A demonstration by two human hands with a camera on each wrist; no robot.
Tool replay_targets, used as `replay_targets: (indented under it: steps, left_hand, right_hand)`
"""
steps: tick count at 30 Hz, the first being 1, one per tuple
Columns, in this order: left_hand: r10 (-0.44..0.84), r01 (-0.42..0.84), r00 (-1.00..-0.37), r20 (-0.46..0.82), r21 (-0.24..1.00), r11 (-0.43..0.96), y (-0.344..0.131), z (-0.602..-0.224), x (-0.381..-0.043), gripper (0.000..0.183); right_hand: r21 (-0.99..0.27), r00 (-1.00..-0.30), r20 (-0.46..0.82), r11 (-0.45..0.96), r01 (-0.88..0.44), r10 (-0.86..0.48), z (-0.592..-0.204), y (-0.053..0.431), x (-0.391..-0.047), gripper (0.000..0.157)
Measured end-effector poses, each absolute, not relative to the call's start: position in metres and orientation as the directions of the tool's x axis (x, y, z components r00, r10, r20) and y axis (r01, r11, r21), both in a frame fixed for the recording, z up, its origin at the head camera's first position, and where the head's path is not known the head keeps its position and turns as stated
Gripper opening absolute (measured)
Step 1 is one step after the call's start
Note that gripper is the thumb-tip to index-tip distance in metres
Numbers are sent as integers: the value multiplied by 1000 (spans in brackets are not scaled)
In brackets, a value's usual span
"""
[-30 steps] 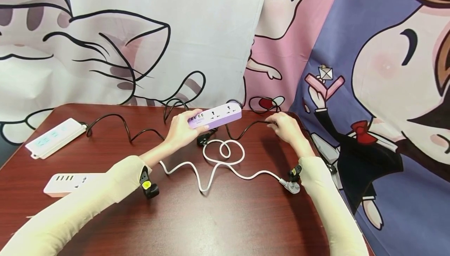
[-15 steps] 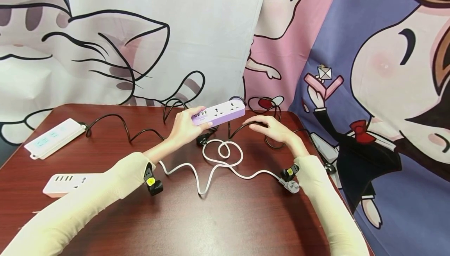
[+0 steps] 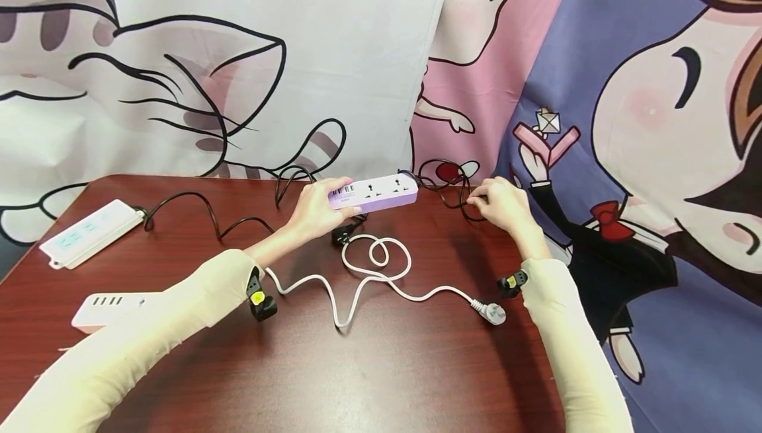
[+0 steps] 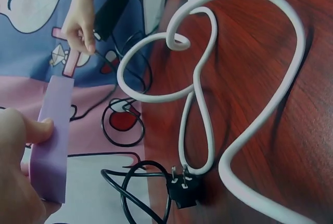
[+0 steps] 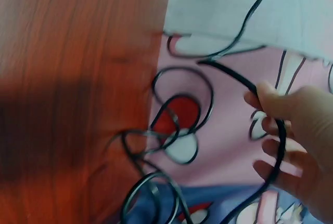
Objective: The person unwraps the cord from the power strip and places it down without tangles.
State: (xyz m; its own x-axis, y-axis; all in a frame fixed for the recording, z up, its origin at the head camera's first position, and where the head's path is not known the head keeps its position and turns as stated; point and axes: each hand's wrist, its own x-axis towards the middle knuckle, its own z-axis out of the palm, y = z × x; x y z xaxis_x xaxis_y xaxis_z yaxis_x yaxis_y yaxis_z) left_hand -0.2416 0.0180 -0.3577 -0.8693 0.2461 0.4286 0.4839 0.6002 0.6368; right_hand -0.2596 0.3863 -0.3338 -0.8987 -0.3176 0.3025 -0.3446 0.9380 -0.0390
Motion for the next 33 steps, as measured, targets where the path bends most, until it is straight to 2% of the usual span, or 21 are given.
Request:
replay_targets:
  steps: [6, 12, 19, 24, 33]
  left_hand:
    - [319, 499, -865, 388, 587, 638, 26, -359, -250, 56]
    - [401, 543, -837, 371, 480, 689, 47, -361, -257, 55]
    - [449, 546, -835, 318, 376, 749, 74, -370, -274, 53]
    - [507, 560, -828, 239, 304, 771, 89, -377, -288, 43]
    - [567, 571, -819, 92, 239, 786, 105, -387, -296, 39]
  right_hand:
    - [-170, -914, 399, 974, -151, -72, -339, 414, -255, 13]
    - [-256, -908, 401, 967, 15, 120, -351, 434, -248, 20]
    - [-252, -911, 394, 968, 18, 119, -365, 436, -245, 20]
    - [-233, -935, 340, 972, 19, 100, -371, 433, -245, 18]
    - [-182, -951, 302, 983, 12, 68, -376, 426, -249, 16]
